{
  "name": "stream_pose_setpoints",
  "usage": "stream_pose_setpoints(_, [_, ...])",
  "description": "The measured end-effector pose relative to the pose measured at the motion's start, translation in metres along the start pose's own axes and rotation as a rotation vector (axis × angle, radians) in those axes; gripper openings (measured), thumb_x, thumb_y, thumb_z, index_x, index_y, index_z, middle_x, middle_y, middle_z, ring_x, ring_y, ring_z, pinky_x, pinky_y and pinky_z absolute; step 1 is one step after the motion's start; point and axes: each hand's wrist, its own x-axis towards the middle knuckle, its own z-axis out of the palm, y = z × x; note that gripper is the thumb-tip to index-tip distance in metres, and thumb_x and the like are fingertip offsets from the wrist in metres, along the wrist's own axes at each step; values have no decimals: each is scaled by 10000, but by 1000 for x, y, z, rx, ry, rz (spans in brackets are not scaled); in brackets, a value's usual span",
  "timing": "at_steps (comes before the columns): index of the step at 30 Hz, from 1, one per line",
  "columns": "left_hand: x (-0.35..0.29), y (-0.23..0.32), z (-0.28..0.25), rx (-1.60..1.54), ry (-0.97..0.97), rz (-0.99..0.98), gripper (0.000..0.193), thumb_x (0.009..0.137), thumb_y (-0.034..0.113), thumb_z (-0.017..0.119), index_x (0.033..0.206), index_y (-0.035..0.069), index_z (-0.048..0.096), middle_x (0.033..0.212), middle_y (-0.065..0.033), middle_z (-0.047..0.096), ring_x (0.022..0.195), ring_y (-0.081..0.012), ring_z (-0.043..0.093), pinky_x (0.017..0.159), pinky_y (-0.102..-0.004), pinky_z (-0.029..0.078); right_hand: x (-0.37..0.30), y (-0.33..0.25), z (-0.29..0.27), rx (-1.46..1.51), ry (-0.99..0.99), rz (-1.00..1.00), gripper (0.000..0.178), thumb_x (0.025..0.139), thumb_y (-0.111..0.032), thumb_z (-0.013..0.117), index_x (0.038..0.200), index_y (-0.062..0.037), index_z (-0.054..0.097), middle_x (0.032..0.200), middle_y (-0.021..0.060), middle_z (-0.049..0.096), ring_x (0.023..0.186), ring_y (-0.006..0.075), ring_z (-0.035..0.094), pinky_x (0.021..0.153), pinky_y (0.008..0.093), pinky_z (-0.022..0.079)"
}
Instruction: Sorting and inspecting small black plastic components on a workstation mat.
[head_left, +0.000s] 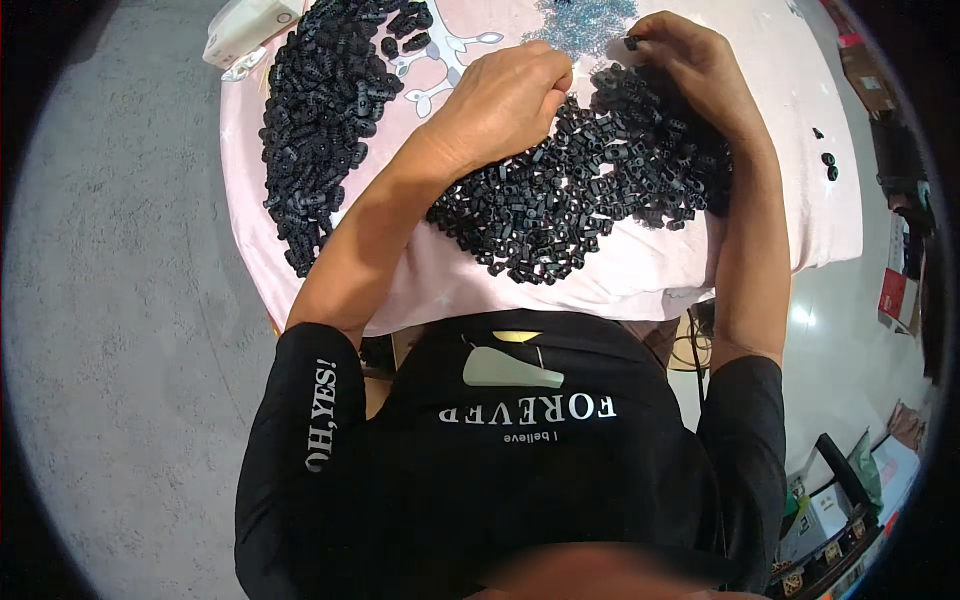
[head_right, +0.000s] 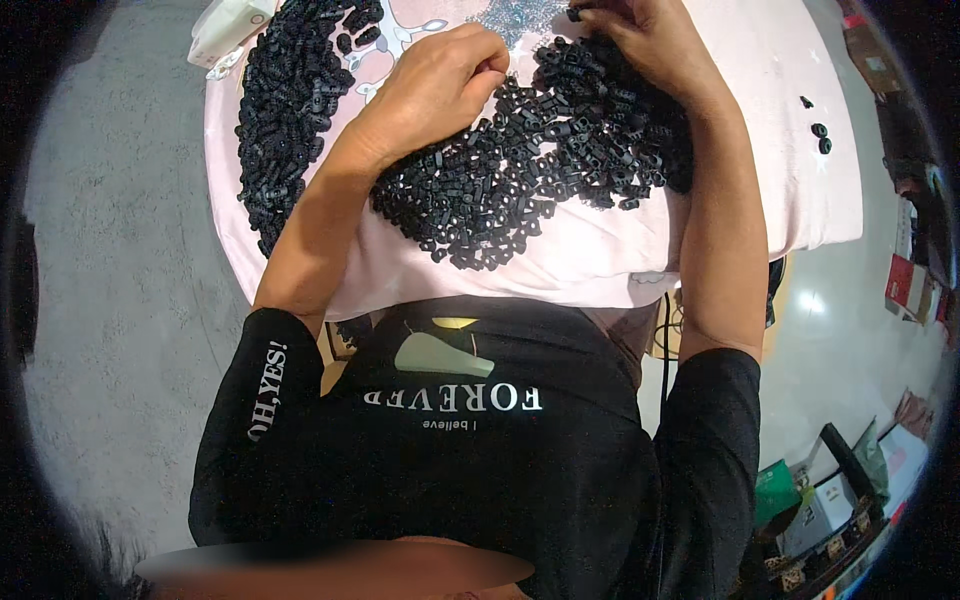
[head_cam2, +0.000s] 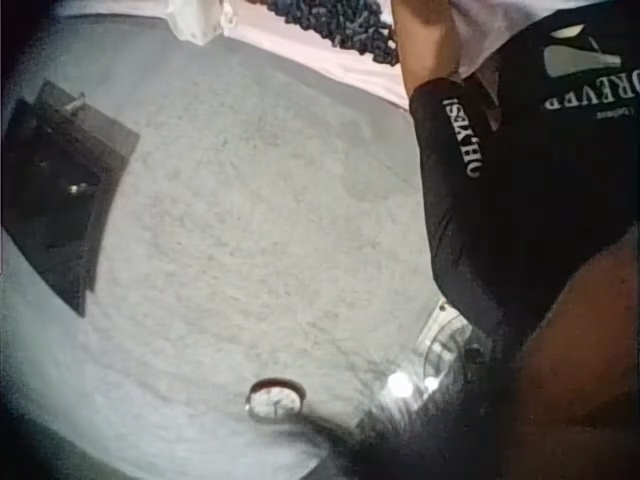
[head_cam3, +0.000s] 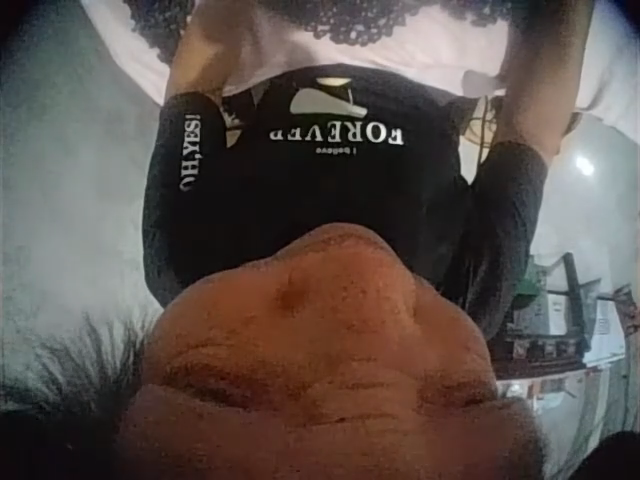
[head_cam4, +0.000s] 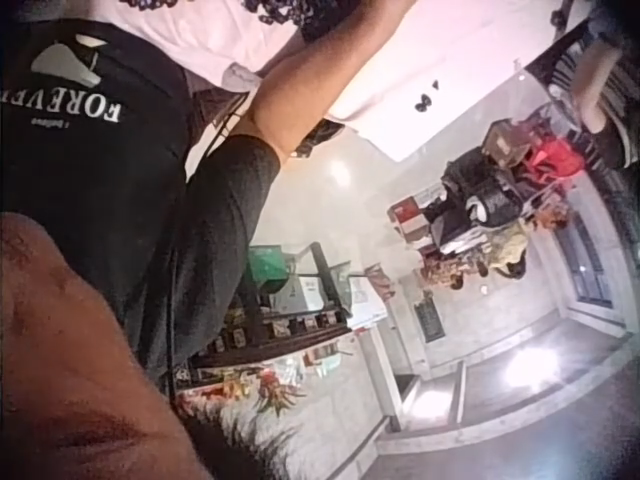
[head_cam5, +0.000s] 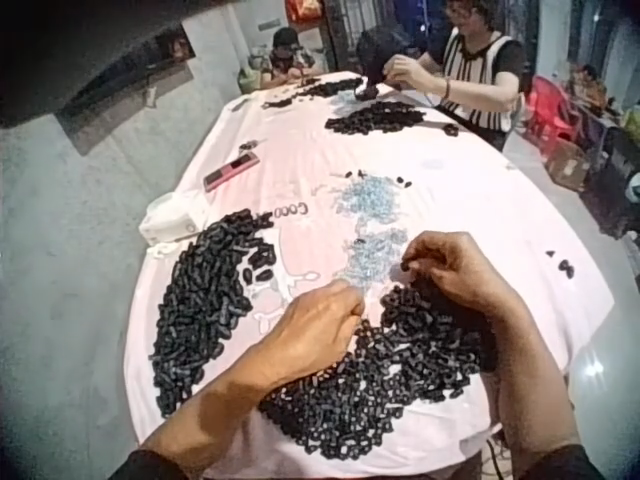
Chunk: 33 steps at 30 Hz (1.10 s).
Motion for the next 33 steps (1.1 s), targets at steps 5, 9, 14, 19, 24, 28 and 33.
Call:
stream_pose_setpoints(5, [2,1,1,-31,53,13,79,914,67,606,940,3,646,892,-174,665,820,-366,664,762,-439,516,-1,-6,-1,-2,-68,33,183,973,-35,647,1148,16,671,1024,47,720,963,139,672,892,280,538])
stream_pose_setpoints(9, [5,5,-3,-109,59,-58,81,943,70,600,966,-2,630,853,-183,678,769,-368,673,713,-427,522,-1,-12,2,20,-62,34,178,971,-9,639,1144,23,666,1018,54,721,964,136,676,901,285,542])
stream_pose_setpoints(14, [7,5,1,-170,99,-48,76,929,50,578,947,-7,626,868,-231,686,827,-438,676,751,-517,524,0,-17,7,72,-70,54,176,962,-7,646,1133,32,660,1002,64,721,957,137,675,904,287,541])
stream_pose_setpoints(19, [6,4,1,-214,124,-45,119,923,39,575,994,-3,661,887,-217,691,850,-419,682,777,-498,529,-1,-25,8,-56,-129,-3,167,957,-5,648,1120,30,654,981,65,710,945,133,647,901,291,523])
stream_pose_setpoints(24, [6,7,4,-108,36,44,210,959,37,573,1116,25,712,1029,-185,712,935,-359,706,843,-401,556,-3,-25,5,81,-217,8,138,973,-26,636,1104,17,650,980,44,704,943,135,630,898,292,510])
stream_pose_setpoints(28, [7,4,8,-72,30,20,235,965,45,556,1141,18,709,1060,-190,712,964,-367,703,870,-408,553,-1,-29,6,26,-249,19,122,983,-36,628,1086,28,645,991,38,705,954,129,637,908,282,509])
stream_pose_setpoints(33, [7,4,9,-37,70,-28,252,972,74,550,1161,6,703,1074,-202,713,984,-373,704,882,-415,552,-2,-33,12,216,-315,53,110,996,-60,625,1063,24,647,979,40,703,965,121,646,916,276,516])
